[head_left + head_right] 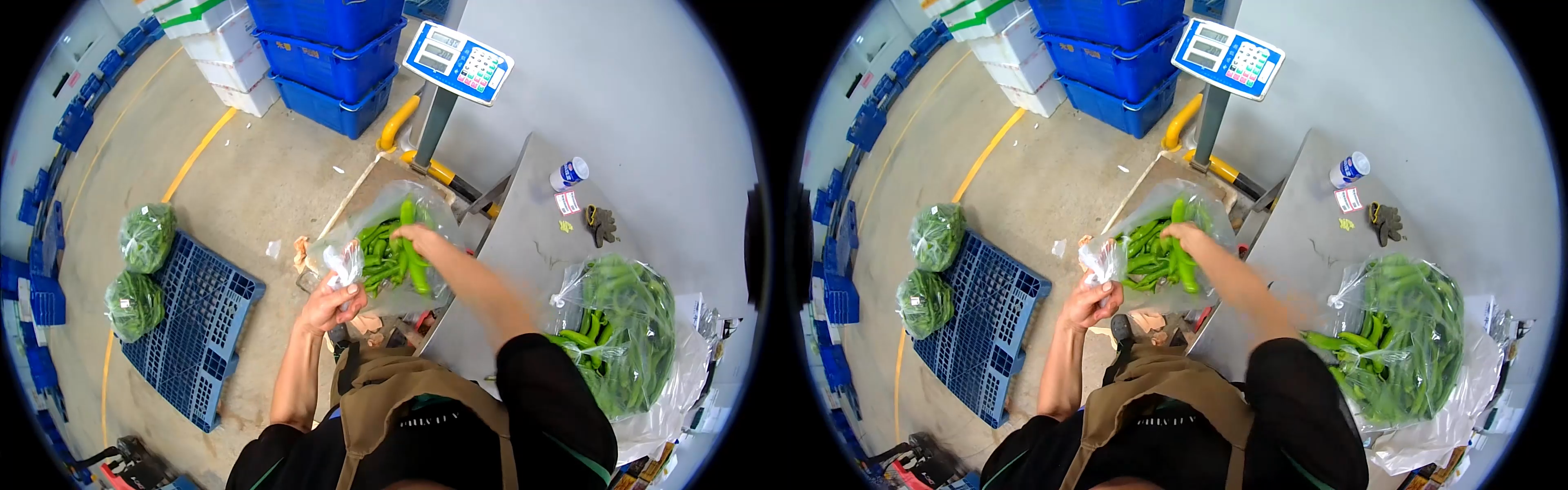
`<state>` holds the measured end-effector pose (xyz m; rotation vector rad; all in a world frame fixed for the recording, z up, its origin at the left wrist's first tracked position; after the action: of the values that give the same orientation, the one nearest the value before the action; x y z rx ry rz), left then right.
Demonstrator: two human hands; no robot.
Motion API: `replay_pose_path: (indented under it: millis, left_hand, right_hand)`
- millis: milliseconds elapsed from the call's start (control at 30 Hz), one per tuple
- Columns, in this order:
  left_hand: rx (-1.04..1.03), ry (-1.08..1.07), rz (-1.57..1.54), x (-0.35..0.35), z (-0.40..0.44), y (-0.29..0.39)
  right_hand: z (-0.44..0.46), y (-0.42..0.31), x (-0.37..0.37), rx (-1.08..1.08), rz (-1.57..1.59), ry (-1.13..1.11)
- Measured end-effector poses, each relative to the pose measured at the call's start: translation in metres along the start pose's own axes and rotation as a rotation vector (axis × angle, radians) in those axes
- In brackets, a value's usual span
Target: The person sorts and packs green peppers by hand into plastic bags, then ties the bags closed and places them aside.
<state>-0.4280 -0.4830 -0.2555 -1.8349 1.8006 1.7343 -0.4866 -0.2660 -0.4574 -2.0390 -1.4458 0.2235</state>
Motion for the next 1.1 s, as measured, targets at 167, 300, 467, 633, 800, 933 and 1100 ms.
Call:
replay_pose_path:
  millis: [167,300,467,633,800,933,1100]
  left_hand:
    - [-0.060,0.167,-0.058,0.019,0.008,-0.004]
    - [-0.086,0.300,-0.055,0.049,0.027,-0.002]
    - [-0.082,0.004,-0.246,0.056,0.039,0.003]
    - [-0.069,0.056,-0.085,0.016,0.041,0.005]
    - [-0.054,0.027,-0.032,0.000,0.037,0.002]
    - [-0.020,0.055,-0.042,-0.001,0.041,-0.007]
    - [-0.044,0.073,-0.039,0.006,0.038,-0.006]
  right_hand:
    - [0.016,0.022,-0.027,0.092,0.450,-0.067]
    - [-0.117,0.007,0.021,0.443,0.078,-0.365]
    - [-0.236,0.046,0.219,0.615,0.584,-0.108]
    - [-0.250,0.235,0.394,0.029,0.699,0.466]
    - [-0.317,0.295,0.503,0.118,0.572,0.975]
    - [-0.321,0.232,0.530,0.655,-0.729,1.428]
    - [-0.237,0.230,0.558,0.288,-0.603,0.842]
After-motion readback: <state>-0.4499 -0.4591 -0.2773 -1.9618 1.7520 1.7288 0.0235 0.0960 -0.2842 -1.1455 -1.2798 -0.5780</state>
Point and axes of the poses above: each hand's wrist, its own z-axis towards the middle knuckle, its own x-axis out of the back of the hand, y = z × x, the point moved 8 cm from there along z, towards the middle knuckle, and after that the axes turned 10 degrees about y, right-handed, at the moved point
